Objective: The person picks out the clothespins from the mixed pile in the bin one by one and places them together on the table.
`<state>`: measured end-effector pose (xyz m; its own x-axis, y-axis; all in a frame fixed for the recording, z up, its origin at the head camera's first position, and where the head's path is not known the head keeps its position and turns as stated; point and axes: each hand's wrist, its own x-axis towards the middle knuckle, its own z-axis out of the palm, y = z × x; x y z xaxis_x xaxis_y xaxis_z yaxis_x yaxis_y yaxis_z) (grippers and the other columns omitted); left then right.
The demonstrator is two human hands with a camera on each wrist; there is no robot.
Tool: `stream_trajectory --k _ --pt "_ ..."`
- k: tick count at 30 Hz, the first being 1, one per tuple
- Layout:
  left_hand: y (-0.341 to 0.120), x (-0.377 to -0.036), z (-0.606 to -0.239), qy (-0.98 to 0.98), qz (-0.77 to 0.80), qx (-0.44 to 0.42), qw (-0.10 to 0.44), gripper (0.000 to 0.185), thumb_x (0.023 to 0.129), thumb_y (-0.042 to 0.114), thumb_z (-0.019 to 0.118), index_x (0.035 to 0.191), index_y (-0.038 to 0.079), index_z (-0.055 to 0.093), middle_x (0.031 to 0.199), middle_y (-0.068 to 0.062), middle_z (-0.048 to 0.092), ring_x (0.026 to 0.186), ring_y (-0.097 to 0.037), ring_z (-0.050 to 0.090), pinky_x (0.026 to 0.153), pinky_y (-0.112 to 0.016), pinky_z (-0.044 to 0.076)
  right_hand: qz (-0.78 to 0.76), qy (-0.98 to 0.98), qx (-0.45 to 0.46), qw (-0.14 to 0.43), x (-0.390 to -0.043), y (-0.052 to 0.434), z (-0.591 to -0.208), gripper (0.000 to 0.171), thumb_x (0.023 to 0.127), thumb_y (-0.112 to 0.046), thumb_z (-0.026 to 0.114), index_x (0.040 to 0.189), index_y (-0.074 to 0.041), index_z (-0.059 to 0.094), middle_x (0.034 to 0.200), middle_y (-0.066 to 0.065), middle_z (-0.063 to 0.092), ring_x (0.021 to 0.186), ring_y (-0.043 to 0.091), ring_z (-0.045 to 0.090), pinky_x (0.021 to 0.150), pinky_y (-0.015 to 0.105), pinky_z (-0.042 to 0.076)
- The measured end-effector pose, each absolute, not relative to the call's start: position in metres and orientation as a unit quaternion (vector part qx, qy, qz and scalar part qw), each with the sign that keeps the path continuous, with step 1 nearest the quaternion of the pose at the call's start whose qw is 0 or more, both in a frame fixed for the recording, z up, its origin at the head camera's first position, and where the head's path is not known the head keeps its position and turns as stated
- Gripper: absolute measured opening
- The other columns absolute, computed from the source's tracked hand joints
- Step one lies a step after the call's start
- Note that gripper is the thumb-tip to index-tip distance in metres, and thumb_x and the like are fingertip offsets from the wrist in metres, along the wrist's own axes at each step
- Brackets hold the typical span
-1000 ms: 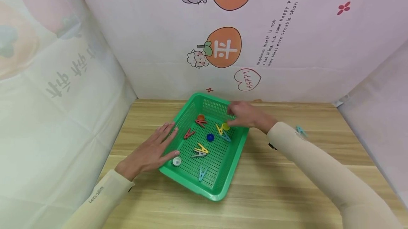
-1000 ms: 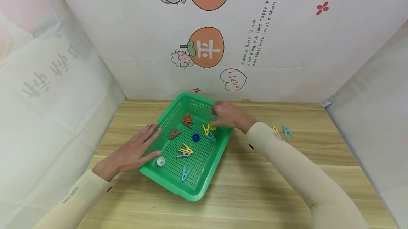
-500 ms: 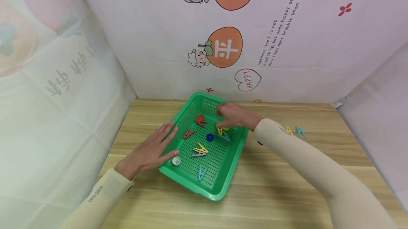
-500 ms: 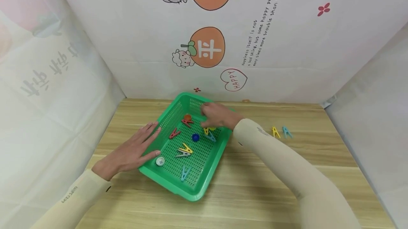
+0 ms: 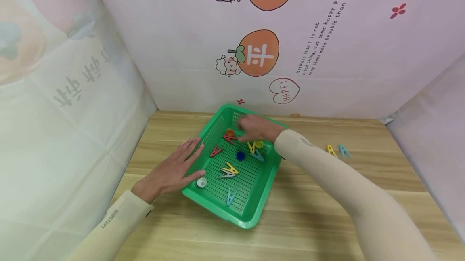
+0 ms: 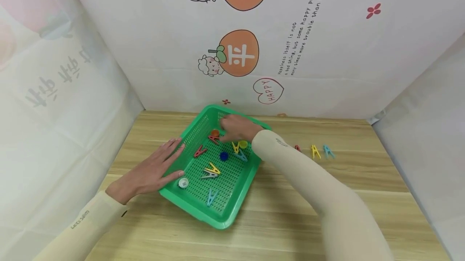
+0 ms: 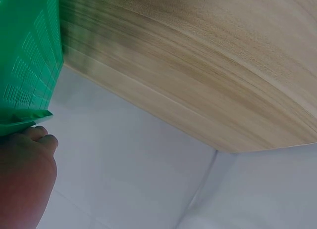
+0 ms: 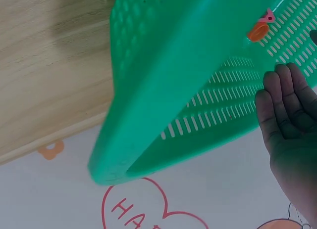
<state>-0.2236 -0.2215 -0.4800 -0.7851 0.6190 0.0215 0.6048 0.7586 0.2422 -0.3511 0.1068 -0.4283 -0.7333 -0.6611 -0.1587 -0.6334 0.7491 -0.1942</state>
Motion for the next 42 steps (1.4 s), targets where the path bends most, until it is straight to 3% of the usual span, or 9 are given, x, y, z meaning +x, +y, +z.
stream_trajectory --k 11,18,22,32,42 --pt "-0.220 -0.223 -0.478 0.938 0.123 0.323 0.034 0.086 0.112 0.057 0.050 0.175 0.008 0.017 0.185 -0.010 0.003 0.172 -0.036 0.006 0.140 -0.054 0.013 -0.032 0.932 -0.341 0.118 -0.361 0.083 -0.437 0.031 0.101 -0.036 0.075 0.108 -0.005 0.073 0.111 0.010 0.072 0.094 0.022 0.063 0.087 0.041 0.058" --pt "-0.223 -0.223 -0.480 0.938 0.125 0.321 0.031 0.086 0.112 0.057 0.050 0.175 0.008 0.017 0.185 -0.011 0.005 0.172 -0.036 0.007 0.139 -0.055 0.014 -0.032 0.926 -0.348 0.142 -0.366 0.068 -0.439 0.025 0.101 -0.033 0.075 0.092 -0.013 0.064 0.094 0.001 0.063 0.079 0.015 0.055 0.073 0.032 0.049" --pt "-0.223 -0.223 -0.480 0.938 0.124 0.323 0.031 0.085 0.112 0.056 0.050 0.175 0.007 0.018 0.185 -0.012 0.006 0.172 -0.037 0.008 0.139 -0.055 0.014 -0.029 0.916 -0.370 0.150 -0.366 0.059 -0.440 0.024 0.100 -0.030 0.074 0.088 -0.011 0.064 0.088 -0.001 0.060 0.072 0.012 0.049 0.070 0.030 0.045" --pt "-0.223 -0.226 -0.480 0.936 0.122 0.328 0.033 0.086 0.112 0.057 0.049 0.175 0.008 0.017 0.185 -0.012 0.005 0.172 -0.036 0.007 0.139 -0.055 0.014 0.010 0.889 -0.421 0.181 -0.363 0.036 -0.456 0.035 0.102 -0.034 0.076 0.123 -0.006 0.076 0.122 0.007 0.074 0.102 0.017 0.068 0.092 0.037 0.061" --pt "-0.224 -0.227 -0.480 0.935 0.119 0.334 0.027 0.085 0.112 0.056 0.050 0.174 0.006 0.019 0.185 -0.013 0.006 0.171 -0.039 0.010 0.139 -0.056 0.015 0.024 0.879 -0.435 0.193 -0.362 0.023 -0.467 0.025 0.101 -0.027 0.079 0.121 -0.012 0.077 0.121 0.003 0.075 0.104 0.013 0.071 0.093 0.031 0.062"
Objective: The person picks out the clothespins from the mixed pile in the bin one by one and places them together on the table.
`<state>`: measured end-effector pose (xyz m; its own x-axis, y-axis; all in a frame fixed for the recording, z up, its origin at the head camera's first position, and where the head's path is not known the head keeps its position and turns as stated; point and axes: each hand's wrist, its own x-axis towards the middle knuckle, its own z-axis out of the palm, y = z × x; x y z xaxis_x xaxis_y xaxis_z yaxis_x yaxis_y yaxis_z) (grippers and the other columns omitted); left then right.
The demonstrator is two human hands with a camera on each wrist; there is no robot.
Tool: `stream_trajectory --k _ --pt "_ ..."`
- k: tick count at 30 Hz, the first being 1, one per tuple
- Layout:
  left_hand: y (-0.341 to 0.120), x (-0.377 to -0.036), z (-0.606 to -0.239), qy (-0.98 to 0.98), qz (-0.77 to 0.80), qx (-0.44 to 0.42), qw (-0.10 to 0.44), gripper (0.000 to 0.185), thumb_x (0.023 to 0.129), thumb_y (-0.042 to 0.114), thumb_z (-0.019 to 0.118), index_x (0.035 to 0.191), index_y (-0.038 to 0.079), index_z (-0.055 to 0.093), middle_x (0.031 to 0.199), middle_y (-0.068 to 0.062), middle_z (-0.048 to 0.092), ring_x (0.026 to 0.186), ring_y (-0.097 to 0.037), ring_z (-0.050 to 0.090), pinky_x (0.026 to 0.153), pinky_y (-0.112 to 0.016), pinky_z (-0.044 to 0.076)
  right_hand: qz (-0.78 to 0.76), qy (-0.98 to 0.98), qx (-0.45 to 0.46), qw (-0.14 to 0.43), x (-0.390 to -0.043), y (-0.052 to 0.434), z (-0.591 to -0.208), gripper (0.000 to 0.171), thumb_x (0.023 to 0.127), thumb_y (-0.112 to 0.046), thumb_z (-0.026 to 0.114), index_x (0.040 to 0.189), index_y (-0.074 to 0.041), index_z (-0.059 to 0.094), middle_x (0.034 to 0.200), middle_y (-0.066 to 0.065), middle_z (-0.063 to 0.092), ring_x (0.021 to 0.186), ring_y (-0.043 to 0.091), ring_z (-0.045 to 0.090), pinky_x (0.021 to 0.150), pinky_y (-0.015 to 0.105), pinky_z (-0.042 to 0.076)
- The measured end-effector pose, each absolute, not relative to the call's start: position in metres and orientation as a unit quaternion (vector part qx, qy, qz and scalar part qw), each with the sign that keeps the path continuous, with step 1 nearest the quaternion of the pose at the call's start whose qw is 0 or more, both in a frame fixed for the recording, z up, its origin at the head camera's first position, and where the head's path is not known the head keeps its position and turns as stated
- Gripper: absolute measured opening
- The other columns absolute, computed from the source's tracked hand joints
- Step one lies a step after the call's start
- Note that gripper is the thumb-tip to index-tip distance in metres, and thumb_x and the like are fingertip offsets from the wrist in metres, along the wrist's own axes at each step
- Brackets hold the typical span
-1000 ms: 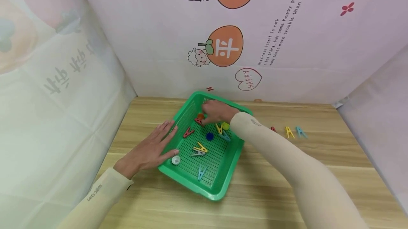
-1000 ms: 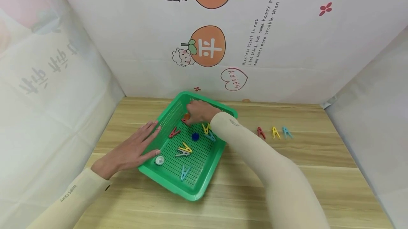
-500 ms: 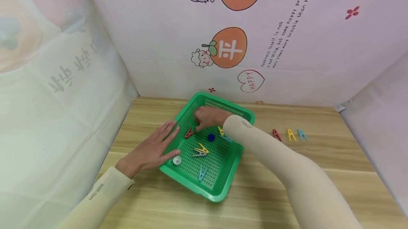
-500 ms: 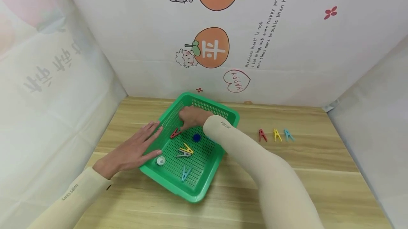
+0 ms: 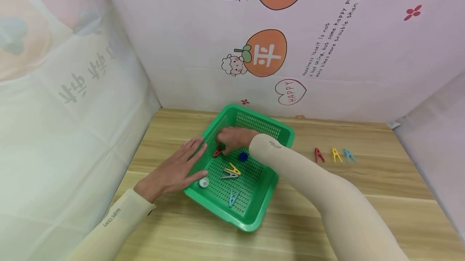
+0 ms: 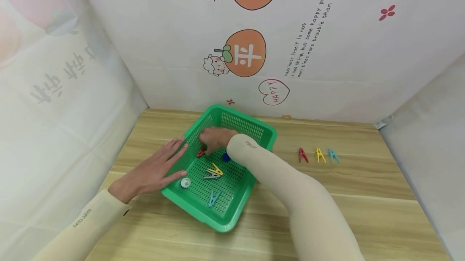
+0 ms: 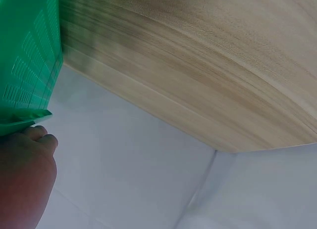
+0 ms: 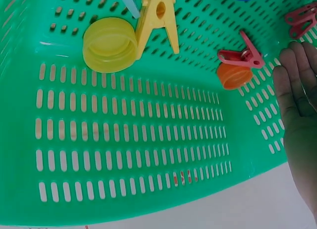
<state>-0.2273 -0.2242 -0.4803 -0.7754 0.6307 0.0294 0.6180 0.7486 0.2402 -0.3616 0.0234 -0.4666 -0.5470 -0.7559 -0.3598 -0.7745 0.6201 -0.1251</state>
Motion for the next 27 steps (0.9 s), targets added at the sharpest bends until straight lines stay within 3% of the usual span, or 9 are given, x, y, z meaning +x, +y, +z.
stream_trajectory --k 7,15,23,27 --pt "-0.223 -0.228 -0.480 0.935 0.120 0.331 0.032 0.086 0.112 0.056 0.050 0.175 0.006 0.018 0.185 -0.012 0.004 0.171 -0.038 0.007 0.139 -0.056 0.014 0.054 0.884 -0.425 0.187 -0.360 0.023 -0.472 0.026 0.101 -0.029 0.079 0.121 -0.013 0.074 0.125 0.003 0.071 0.107 0.015 0.069 0.094 0.032 0.061" --pt "-0.222 -0.228 -0.478 0.935 0.125 0.329 0.033 0.086 0.112 0.056 0.051 0.175 0.007 0.018 0.185 -0.012 0.005 0.171 -0.038 0.008 0.139 -0.056 0.015 0.078 0.876 -0.434 0.194 -0.357 0.024 -0.478 0.019 0.100 -0.031 0.081 0.113 -0.017 0.076 0.119 0.000 0.072 0.097 0.011 0.066 0.087 0.029 0.059" --pt "-0.221 -0.227 -0.479 0.936 0.126 0.327 0.036 0.086 0.112 0.056 0.051 0.175 0.007 0.018 0.185 -0.011 0.005 0.172 -0.037 0.007 0.139 -0.056 0.014 0.062 0.883 -0.425 0.188 -0.356 0.033 -0.461 0.012 0.098 -0.026 0.081 0.105 -0.016 0.077 0.113 -0.001 0.073 0.093 0.012 0.066 0.082 0.030 0.058" --pt "-0.221 -0.227 -0.480 0.936 0.126 0.326 0.036 0.086 0.112 0.056 0.051 0.175 0.007 0.018 0.185 -0.011 0.005 0.172 -0.036 0.006 0.139 -0.055 0.014 0.058 0.884 -0.426 0.185 -0.356 0.039 -0.450 0.015 0.099 -0.028 0.079 0.108 -0.016 0.077 0.117 0.000 0.073 0.094 0.011 0.067 0.083 0.030 0.060"
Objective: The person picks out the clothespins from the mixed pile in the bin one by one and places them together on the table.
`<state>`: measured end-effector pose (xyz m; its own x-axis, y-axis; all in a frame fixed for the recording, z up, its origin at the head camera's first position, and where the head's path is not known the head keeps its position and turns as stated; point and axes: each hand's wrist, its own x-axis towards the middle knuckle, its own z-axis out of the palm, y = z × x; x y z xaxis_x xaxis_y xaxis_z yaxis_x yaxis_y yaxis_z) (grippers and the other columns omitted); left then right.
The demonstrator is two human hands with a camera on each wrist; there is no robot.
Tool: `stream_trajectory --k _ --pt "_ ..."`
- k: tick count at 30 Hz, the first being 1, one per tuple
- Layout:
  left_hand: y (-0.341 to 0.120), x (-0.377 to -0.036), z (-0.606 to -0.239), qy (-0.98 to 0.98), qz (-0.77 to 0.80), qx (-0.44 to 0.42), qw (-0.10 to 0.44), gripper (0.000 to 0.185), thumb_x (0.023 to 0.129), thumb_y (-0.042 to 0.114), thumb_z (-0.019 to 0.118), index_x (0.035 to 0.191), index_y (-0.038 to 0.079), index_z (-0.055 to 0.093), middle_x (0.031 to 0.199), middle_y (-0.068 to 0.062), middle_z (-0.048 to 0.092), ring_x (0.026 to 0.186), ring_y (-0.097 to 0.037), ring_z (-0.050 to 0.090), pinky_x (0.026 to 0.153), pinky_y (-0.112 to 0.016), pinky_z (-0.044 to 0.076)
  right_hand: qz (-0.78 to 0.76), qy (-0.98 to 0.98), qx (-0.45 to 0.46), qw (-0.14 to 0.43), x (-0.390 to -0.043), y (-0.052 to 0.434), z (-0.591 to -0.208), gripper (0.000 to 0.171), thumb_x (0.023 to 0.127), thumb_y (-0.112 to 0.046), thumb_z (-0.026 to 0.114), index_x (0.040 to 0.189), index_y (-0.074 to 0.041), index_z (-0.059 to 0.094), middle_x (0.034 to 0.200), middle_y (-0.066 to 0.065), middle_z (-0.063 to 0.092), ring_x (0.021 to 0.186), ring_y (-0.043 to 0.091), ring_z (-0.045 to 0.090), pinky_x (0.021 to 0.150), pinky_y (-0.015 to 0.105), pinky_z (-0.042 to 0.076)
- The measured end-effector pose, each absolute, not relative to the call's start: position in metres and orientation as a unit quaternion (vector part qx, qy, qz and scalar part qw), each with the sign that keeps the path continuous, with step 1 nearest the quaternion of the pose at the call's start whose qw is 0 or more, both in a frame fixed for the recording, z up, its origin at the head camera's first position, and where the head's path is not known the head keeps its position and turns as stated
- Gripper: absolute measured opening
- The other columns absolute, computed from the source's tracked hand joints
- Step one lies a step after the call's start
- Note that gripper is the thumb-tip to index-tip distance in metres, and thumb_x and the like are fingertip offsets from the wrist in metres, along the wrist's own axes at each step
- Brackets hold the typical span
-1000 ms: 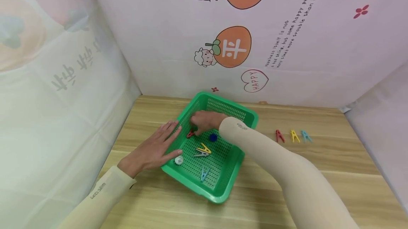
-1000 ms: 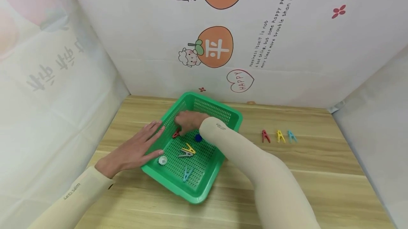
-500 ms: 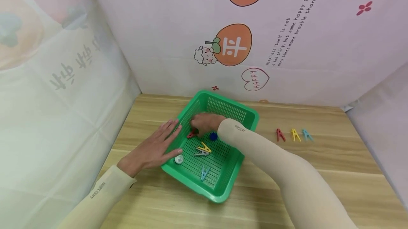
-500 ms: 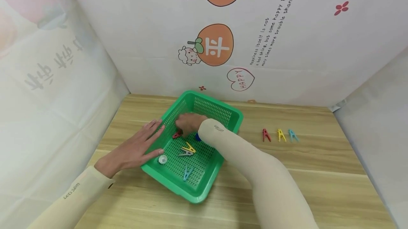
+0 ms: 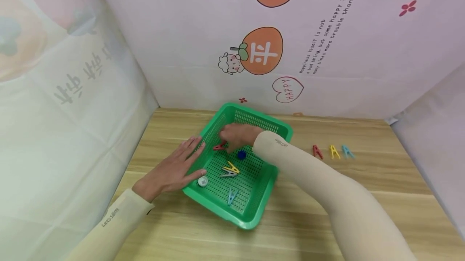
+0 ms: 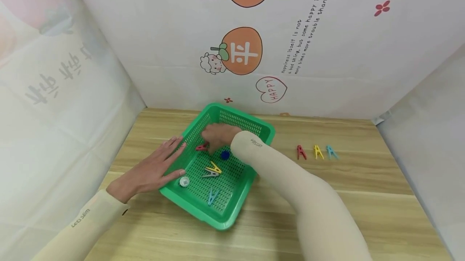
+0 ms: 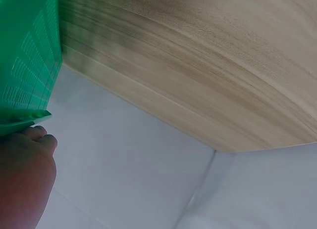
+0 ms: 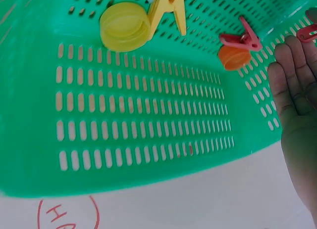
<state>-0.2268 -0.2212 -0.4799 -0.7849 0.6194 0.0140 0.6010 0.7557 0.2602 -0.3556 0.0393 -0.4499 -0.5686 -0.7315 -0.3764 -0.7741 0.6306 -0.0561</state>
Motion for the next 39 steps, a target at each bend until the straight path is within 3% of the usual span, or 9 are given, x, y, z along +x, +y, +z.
stream_trajectory --k 4,8,12,16,19,26,39 --pt "-0.221 -0.227 -0.479 0.937 0.124 0.326 0.038 0.086 0.112 0.056 0.050 0.175 0.007 0.017 0.185 -0.012 0.005 0.172 -0.036 0.006 0.139 -0.056 0.014 0.047 0.886 -0.426 0.177 -0.355 0.051 -0.439 0.016 0.100 -0.029 0.078 0.108 -0.015 0.076 0.112 -0.001 0.072 0.088 0.010 0.063 0.078 0.029 0.057" --pt "-0.220 -0.226 -0.479 0.937 0.124 0.323 0.039 0.087 0.112 0.056 0.051 0.175 0.007 0.018 0.185 -0.012 0.005 0.172 -0.036 0.006 0.139 -0.055 0.014 0.031 0.891 -0.419 0.171 -0.355 0.065 -0.430 0.014 0.100 -0.026 0.077 0.097 -0.013 0.071 0.100 -0.002 0.066 0.081 0.012 0.053 0.072 0.029 0.047" --pt "-0.220 -0.226 -0.479 0.938 0.124 0.323 0.038 0.087 0.111 0.055 0.052 0.174 0.006 0.019 0.185 -0.012 0.005 0.172 -0.037 0.007 0.139 -0.055 0.014 0.024 0.899 -0.407 0.163 -0.356 0.079 -0.423 0.016 0.100 -0.024 0.076 0.096 -0.010 0.069 0.098 0.000 0.063 0.082 0.015 0.051 0.072 0.030 0.045" --pt "-0.220 -0.225 -0.479 0.937 0.121 0.325 0.034 0.086 0.112 0.056 0.051 0.174 0.006 0.019 0.185 -0.012 0.005 0.171 -0.038 0.008 0.139 -0.055 0.014 0.010 0.906 -0.396 0.151 -0.358 0.096 -0.420 0.022 0.098 -0.025 0.078 0.106 -0.005 0.074 0.110 0.006 0.071 0.094 0.019 0.062 0.084 0.035 0.058" --pt "-0.220 -0.225 -0.479 0.937 0.123 0.325 0.034 0.087 0.112 0.056 0.051 0.174 0.006 0.018 0.185 -0.012 0.005 0.171 -0.038 0.007 0.139 -0.055 0.014 0.000 0.914 -0.378 0.150 -0.362 0.111 -0.416 0.030 0.097 -0.027 0.078 0.115 -0.003 0.075 0.117 0.009 0.074 0.102 0.023 0.067 0.094 0.041 0.062" --pt "-0.220 -0.226 -0.481 0.937 0.124 0.325 0.034 0.087 0.112 0.056 0.051 0.175 0.007 0.017 0.185 -0.011 0.005 0.172 -0.038 0.007 0.139 -0.055 0.014 -0.023 0.935 -0.329 0.131 -0.368 0.145 -0.409 0.029 0.095 -0.030 0.078 0.111 -0.005 0.075 0.109 0.005 0.074 0.094 0.021 0.065 0.091 0.041 0.062" --pt "-0.220 -0.225 -0.481 0.936 0.126 0.326 0.033 0.087 0.111 0.056 0.051 0.175 0.007 0.017 0.185 -0.012 0.005 0.171 -0.038 0.008 0.139 -0.056 0.014 -0.057 0.949 -0.291 0.106 -0.365 0.196 -0.390 0.029 0.097 -0.029 0.076 0.109 -0.002 0.076 0.106 0.009 0.077 0.093 0.023 0.067 0.092 0.045 0.063"
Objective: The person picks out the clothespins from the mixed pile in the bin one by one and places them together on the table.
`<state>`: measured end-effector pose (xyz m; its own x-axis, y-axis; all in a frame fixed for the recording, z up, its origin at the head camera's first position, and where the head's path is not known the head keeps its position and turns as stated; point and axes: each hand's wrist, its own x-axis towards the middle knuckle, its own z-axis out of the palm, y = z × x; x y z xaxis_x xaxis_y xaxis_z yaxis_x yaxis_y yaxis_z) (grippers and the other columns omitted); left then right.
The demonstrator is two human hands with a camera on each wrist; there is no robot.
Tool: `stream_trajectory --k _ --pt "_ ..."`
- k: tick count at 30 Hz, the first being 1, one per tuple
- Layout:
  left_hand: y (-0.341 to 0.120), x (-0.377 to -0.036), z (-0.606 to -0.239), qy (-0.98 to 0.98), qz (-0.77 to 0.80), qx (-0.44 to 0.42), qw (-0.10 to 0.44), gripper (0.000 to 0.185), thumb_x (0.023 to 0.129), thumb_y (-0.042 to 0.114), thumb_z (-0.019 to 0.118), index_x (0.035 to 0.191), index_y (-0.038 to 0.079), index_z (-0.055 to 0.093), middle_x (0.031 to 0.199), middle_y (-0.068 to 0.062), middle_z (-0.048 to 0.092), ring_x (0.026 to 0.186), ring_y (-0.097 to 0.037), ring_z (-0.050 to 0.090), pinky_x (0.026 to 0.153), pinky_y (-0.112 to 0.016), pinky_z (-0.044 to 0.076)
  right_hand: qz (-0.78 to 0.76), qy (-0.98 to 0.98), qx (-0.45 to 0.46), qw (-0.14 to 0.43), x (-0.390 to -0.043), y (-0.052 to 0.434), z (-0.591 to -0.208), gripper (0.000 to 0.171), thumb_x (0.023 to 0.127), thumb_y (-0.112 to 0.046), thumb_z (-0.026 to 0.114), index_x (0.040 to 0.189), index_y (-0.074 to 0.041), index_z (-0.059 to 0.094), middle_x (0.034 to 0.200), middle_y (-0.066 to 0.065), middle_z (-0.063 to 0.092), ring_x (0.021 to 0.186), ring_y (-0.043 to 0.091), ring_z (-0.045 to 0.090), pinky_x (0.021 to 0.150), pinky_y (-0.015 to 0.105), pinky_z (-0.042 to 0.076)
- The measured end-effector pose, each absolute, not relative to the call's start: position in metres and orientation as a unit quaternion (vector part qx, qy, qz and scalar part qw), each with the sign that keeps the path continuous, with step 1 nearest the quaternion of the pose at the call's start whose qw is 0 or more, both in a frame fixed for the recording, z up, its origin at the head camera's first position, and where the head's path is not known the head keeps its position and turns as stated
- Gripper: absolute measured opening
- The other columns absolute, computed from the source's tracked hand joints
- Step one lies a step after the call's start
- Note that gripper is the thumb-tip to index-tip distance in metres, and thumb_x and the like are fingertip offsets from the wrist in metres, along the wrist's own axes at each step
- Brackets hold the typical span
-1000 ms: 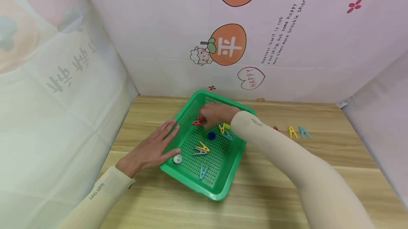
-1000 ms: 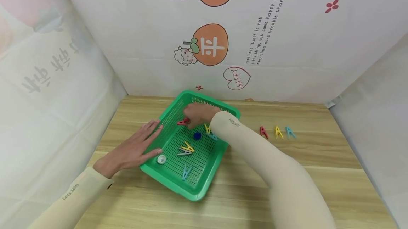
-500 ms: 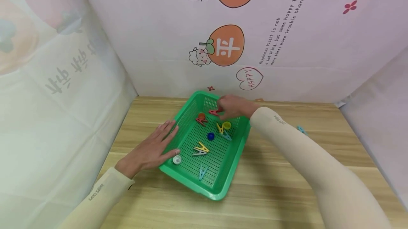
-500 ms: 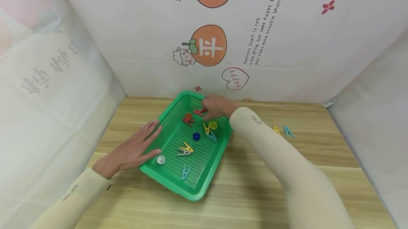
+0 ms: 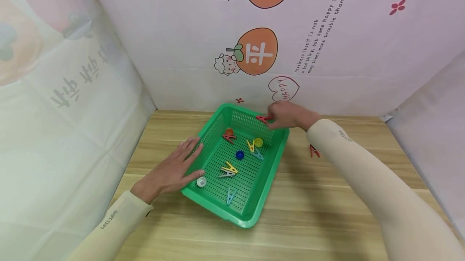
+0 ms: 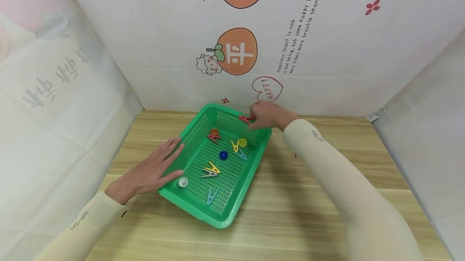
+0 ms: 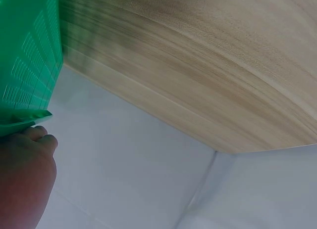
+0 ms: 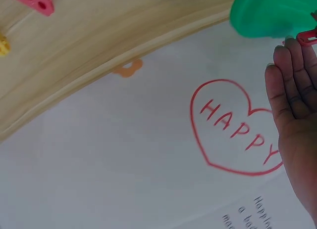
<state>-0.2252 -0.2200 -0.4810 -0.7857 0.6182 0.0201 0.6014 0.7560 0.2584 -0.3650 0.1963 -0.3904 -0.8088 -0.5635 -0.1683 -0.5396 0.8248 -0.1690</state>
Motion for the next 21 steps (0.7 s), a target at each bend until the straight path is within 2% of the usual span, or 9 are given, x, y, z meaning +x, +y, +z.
stream_trajectory --k 8,15,21 --pt "-0.220 -0.224 -0.481 0.937 0.130 0.323 0.031 0.087 0.111 0.056 0.051 0.175 0.007 0.018 0.185 -0.010 0.004 0.172 -0.037 0.007 0.139 -0.055 0.014 -0.079 0.964 -0.237 0.090 -0.358 0.231 -0.381 0.032 0.096 -0.031 0.080 0.108 -0.001 0.076 0.104 0.013 0.076 0.093 0.028 0.066 0.090 0.049 0.064" --pt "-0.219 -0.224 -0.482 0.936 0.130 0.325 0.023 0.086 0.112 0.057 0.050 0.175 0.007 0.018 0.185 -0.010 0.004 0.172 -0.037 0.007 0.139 -0.055 0.015 -0.089 0.972 -0.206 0.072 -0.349 0.262 -0.378 0.032 0.096 -0.029 0.078 0.105 0.001 0.076 0.096 0.013 0.073 0.090 0.028 0.063 0.087 0.049 0.059" --pt "-0.219 -0.223 -0.482 0.937 0.130 0.324 0.023 0.087 0.111 0.057 0.051 0.174 0.007 0.019 0.185 -0.010 0.004 0.172 -0.037 0.008 0.138 -0.056 0.018 -0.105 0.976 -0.175 0.080 -0.337 0.288 -0.384 0.035 0.097 -0.032 0.075 0.108 0.002 0.076 0.098 0.012 0.073 0.089 0.027 0.063 0.085 0.048 0.060"
